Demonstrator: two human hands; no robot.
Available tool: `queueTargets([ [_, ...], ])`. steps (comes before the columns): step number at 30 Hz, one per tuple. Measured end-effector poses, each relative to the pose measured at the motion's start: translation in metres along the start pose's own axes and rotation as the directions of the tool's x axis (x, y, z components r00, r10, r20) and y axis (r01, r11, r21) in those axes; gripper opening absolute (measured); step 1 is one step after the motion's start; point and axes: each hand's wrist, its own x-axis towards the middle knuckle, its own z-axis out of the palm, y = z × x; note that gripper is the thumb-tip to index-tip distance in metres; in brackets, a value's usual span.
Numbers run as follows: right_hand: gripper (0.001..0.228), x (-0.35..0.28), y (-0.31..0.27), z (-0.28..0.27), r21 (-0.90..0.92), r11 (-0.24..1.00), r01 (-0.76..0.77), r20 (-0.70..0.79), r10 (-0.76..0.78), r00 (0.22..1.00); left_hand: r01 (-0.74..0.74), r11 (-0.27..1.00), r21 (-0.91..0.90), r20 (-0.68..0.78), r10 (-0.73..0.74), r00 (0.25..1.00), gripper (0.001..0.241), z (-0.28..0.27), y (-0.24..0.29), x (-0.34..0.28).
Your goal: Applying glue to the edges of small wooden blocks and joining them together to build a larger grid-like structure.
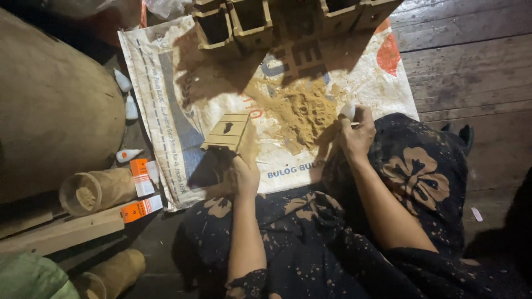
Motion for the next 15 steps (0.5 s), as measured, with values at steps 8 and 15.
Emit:
queueTargets([
  [8,0.027,0.046,0.042,0.024,-0.168,0.944,0.283,-0.235,-0.317,0.919,-0.140,0.427,-0.893,-0.174,-0.040,0.984,0.070,-0.058,0.084,-0.005],
  [15,0.028,0.036,0.060,0.021,-0.208,0.913,0.350,-0.163,-0.385,0.908,0.068,0.229,-0.971,0.024,-0.188,0.982,0.073,-0.016,0.030,-0.017],
])
